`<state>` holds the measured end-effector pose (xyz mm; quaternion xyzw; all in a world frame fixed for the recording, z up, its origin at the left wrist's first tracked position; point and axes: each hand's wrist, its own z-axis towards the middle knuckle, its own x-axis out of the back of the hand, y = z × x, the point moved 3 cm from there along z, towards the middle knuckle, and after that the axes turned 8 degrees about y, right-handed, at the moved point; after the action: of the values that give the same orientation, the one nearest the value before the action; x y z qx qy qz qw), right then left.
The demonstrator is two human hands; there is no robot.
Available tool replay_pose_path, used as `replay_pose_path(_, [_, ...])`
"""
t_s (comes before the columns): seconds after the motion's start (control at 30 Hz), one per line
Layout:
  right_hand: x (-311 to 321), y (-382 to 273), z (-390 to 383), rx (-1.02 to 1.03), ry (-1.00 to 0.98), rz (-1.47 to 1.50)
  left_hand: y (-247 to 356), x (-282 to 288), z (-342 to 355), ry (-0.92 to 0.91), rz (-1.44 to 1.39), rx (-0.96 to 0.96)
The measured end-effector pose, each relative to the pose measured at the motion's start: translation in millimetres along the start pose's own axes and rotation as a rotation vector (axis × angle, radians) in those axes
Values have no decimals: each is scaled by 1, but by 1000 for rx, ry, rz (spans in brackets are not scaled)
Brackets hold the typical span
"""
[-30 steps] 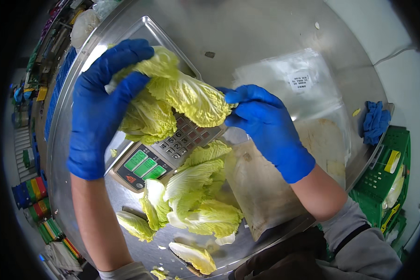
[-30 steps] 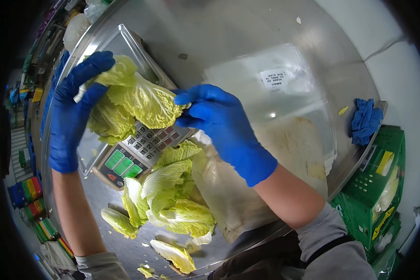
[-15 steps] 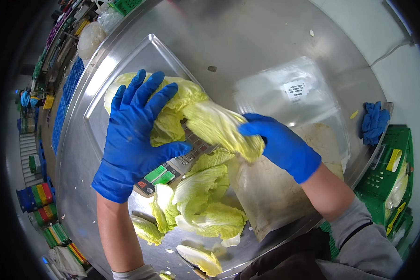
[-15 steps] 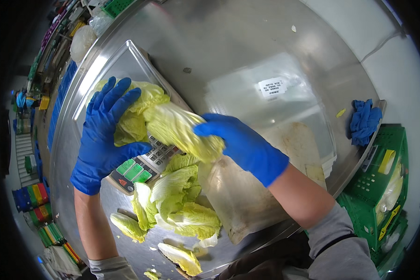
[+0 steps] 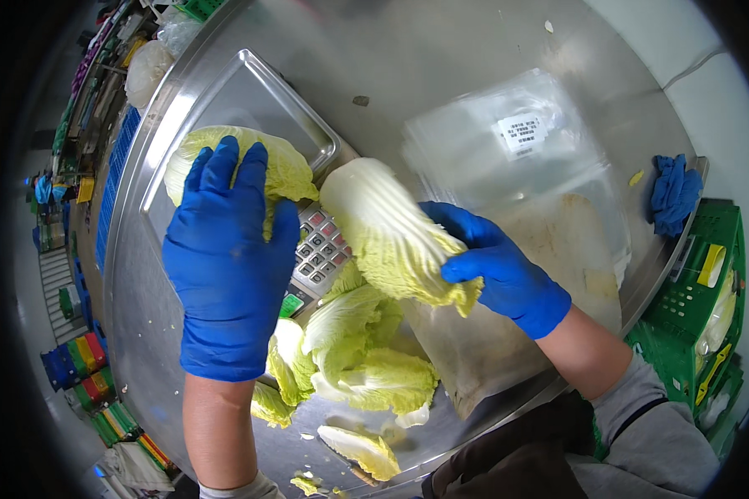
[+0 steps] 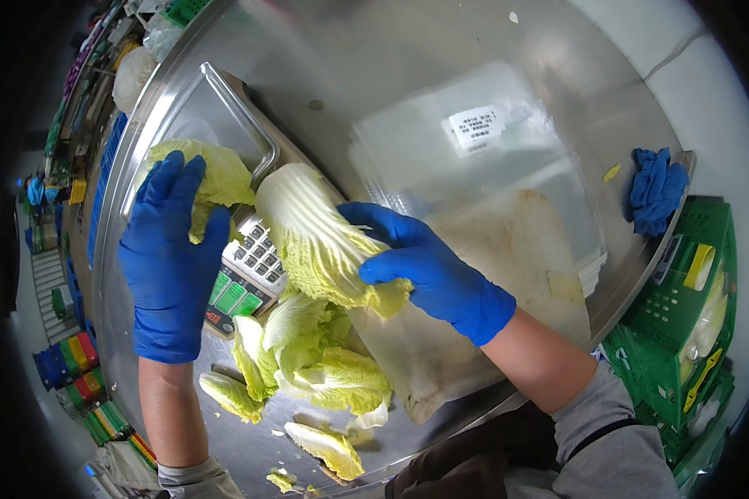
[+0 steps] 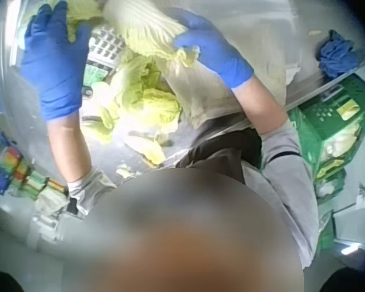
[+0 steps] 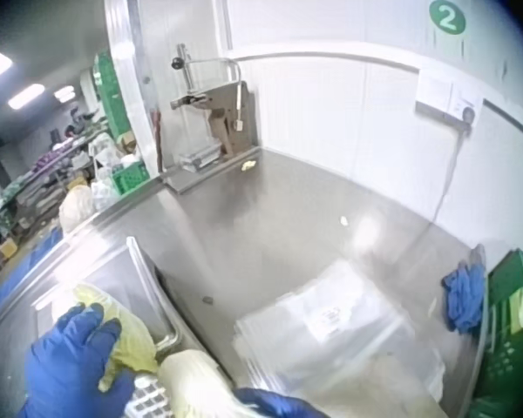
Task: Weighing Napa cabbage, trimming leaves, and packing them into plastic bags.
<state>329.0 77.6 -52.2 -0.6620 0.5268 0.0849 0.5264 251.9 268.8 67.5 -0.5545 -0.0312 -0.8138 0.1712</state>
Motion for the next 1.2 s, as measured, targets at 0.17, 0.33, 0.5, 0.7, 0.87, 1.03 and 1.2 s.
replay_pose_path(0.17, [10, 10, 13, -85, -29, -204, -22, 9, 8, -49, -270, -7])
replay_pose_path(0.33, [4, 8, 15, -243, -12, -198, -46, -1, 14, -177, -728, 103])
replay_pose_path(0.5, [-4, -5, 6, -37, -15, -312, -50, 8, 0, -101, -602, -40])
replay_pose_path(0.7, [-16, -9, 21, 50, -32, -29, -53, 7, -22, -8, -525, 13])
replay_pose_path(0.87, [-53, -13, 46, 168, -105, 92, -51, 2, -16, -66, -529, -120])
replay_pose_path(1.03, [-62, -12, 56, 158, -75, 192, -39, 8, -12, -68, -306, -178])
replay_pose_path(1.2, [-59, -17, 60, 98, -126, 246, -29, 6, -10, 46, -135, -360])
